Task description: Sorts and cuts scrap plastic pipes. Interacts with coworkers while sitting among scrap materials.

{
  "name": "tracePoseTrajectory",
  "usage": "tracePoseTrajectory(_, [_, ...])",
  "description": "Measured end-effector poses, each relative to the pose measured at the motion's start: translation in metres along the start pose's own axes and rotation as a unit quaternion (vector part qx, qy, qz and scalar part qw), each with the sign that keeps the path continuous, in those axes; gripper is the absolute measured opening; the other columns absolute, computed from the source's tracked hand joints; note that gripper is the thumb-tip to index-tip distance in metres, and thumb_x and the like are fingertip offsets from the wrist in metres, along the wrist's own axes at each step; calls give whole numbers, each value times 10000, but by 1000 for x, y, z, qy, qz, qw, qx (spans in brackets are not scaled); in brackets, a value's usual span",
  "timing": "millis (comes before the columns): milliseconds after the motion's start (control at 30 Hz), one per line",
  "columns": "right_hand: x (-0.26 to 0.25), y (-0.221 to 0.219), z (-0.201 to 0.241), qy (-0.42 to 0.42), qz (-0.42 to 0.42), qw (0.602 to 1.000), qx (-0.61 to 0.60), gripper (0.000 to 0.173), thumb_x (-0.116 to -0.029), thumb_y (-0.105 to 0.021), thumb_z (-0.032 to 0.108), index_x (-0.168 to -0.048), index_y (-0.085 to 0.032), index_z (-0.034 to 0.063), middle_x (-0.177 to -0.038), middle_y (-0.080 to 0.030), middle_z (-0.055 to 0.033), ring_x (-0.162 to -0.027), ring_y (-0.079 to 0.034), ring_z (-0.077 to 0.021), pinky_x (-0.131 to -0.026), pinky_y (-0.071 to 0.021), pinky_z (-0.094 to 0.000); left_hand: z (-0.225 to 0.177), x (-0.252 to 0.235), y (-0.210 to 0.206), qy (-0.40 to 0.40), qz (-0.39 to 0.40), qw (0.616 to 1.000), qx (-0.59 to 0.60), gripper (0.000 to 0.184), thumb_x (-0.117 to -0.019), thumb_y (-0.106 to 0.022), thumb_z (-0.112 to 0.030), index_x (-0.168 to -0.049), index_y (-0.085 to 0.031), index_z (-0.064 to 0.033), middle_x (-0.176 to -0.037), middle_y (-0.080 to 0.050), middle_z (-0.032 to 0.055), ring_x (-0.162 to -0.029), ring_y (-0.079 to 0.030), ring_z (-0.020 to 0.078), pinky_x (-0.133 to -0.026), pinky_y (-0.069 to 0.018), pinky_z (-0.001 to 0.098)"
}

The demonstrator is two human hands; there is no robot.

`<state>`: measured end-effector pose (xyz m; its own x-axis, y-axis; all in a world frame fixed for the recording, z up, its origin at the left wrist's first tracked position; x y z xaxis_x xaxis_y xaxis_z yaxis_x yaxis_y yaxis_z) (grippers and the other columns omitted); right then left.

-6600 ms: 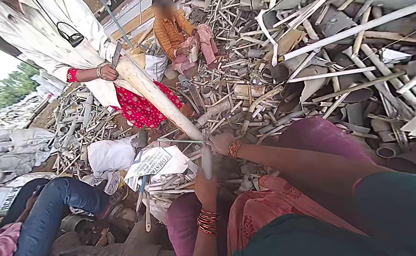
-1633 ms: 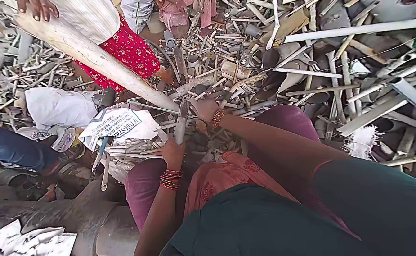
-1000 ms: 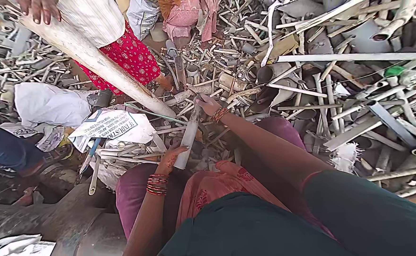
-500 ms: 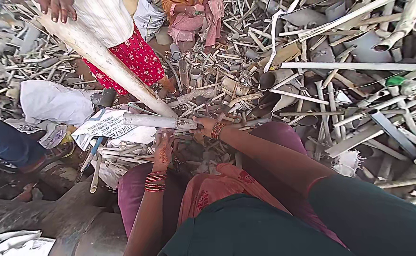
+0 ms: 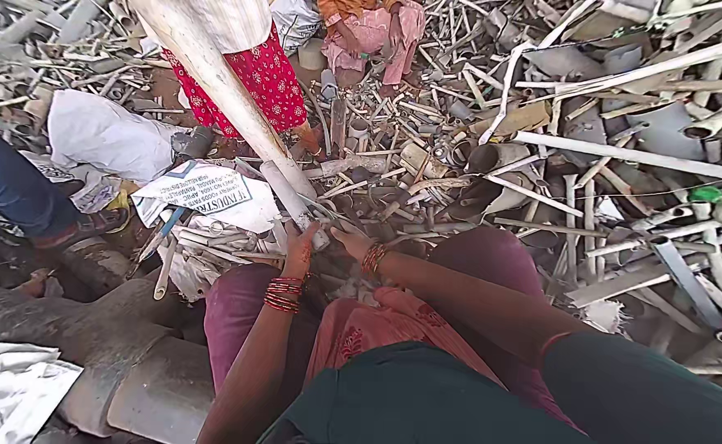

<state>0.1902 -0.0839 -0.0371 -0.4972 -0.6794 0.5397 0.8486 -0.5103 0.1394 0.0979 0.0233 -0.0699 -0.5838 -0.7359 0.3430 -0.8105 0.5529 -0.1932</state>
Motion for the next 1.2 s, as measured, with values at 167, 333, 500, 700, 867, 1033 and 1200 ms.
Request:
tracePoseTrajectory(167, [-13,41,26,168,-62,946,268,324,-1120,-422,168,-1323,-562,-41,-1112,-656,-265,-995,-654,-367,-920,-504,-523,-2,2,5,13,4,994,-109,783,-802,-726,26,-1451,-291,53,-1260,-530,269,-1025,-614,265,-862,-544,390])
tracePoseTrajectory(333, [-6,51,44,171,3,893,417,422,-1113,-444,336,-1265,-627,-12,-1128,-676,-251,-1087,-657,-399,-949,-488,-589,-3,4,1,16,33,953,-302,706,-829,-788,-166,-1406,-456,72,-1267,-598,281,-1164,-600,349,-1010,-471,503])
tracePoseTrajectory(500, [-11,43,39,139,53,847,510,464,-1139,-346,332,-1369,-550,-14,-1234,-641,-276,-1186,-630,-418,-1009,-475,-570,-12,13,-6,2,55,932,-359,737,-853,-786,-183,-1455,-431,53,-1299,-596,276,-1200,-598,357,-1042,-459,510])
tracePoseTrajectory(700, [-40,105,50,140,-118,856,483,457,-1133,-375,345,-1306,-588,-21,-1151,-673,-289,-1106,-662,-462,-933,-497,-626,-19,22,-18,15,77,866,-494,795,-861,-791,-227,-1520,-393,-31,-1374,-567,258,-1256,-580,402,-1054,-455,562])
tracePoseTrajectory(867, [-21,73,48,134,-19,864,485,489,-1136,-353,358,-1312,-599,-27,-1154,-681,-267,-1130,-660,-417,-975,-493,-589,-17,23,-18,24,84,868,-488,807,-932,-736,-263,-1578,-302,-48,-1334,-605,262,-1221,-611,408,-1042,-463,564])
tracePoseTrajectory(1033, [-27,69,46,107,3,853,510,580,-1087,-431,511,-1162,-679,-7,-1091,-699,-233,-1081,-670,-396,-922,-494,-603,-10,21,-17,21,115,892,-437,693,-979,-678,-295,-1536,-367,-24,-1278,-623,272,-1167,-633,391,-1016,-475,555])
tracePoseTrajectory(1200, [-41,112,54,83,-104,863,488,631,-1106,-376,495,-1182,-671,-58,-1156,-683,-297,-1141,-652,-462,-965,-470,-661,10,15,-12,18,144,939,-311,577,-999,-622,-235,-1462,-451,63,-1449,-479,302,-1351,-478,372,-1128,-375,512])
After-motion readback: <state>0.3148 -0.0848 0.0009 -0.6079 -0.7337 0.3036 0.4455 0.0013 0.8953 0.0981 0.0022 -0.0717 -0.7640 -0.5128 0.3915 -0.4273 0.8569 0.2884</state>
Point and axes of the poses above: each hand's wrist, its own x-axis away from the middle knuckle, its own y-axis out of the back of the hand, z = x × y, the point moved 2 cm from there along -x, towards the middle knuckle
